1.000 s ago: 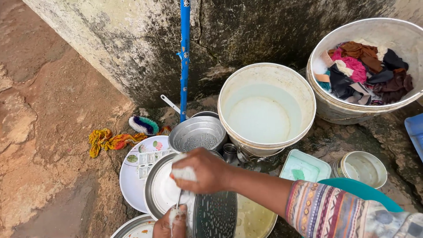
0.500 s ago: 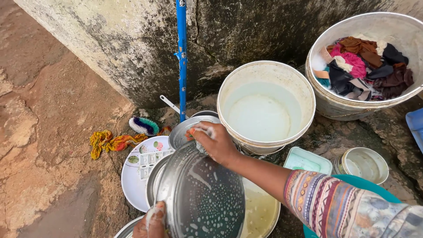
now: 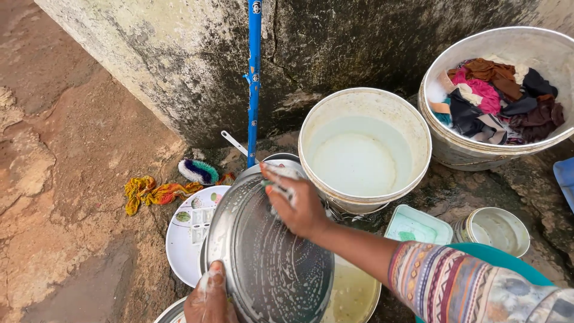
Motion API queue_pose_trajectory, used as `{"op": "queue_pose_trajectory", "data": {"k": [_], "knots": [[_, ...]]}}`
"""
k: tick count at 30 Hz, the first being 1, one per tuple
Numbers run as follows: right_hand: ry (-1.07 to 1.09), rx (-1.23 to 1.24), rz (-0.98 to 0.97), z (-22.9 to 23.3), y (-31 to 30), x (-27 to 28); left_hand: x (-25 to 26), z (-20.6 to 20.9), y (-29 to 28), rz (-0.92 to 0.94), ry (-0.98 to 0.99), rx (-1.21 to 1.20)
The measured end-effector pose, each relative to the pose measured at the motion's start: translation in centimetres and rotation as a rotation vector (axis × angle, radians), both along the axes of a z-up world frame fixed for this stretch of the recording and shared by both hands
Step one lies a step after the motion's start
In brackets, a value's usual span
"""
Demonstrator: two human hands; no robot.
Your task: The person washes a metal colander and several metal plates using a green scrubber and soap. They scrub the items thoroughly, rinse them with water from a bucket, and place the cleaned items aside.
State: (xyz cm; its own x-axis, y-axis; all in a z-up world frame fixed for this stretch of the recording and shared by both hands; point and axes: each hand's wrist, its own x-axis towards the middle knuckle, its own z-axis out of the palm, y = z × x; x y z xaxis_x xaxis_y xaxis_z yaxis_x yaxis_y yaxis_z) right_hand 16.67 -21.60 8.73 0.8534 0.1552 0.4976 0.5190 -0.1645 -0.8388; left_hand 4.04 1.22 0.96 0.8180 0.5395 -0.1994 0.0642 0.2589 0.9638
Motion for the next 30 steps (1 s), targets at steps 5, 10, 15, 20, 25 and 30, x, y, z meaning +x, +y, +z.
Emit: {"op": "queue_pose_trajectory", "data": {"k": [5, 10, 15, 20, 25, 30], "knots": [[0.463, 0.080, -0.169, -1.1, -2.3, 3.5, -1.3, 2.4, 1.3, -0.291, 0.009, 0.199], [-0.140, -0.444, 0.406, 4.5, 0.9, -4.7, -1.1, 0.3, -3.0, -0.655, 0.278, 0.120], [0.038, -0.136, 0.434, 0.3, -1.1, 0.7, -1.3, 2.3, -4.7, -0.641, 0.184, 0.104], [0.293, -0.087, 0.092, 0.2, -1.1, 0.2, -1.1, 2.6, -4.6, -0.642, 0.246, 0.067], [-0.315, -0.135, 0.389, 1.5, 0.3, -3.2, -0.6, -2.8, -4.7, -0.731, 0.175, 0.044], [0.365, 0.113, 0.200, -2.3, -0.7, 0.8, -0.8, 1.7, -4.5, -0.719, 0.223, -0.090]]}}
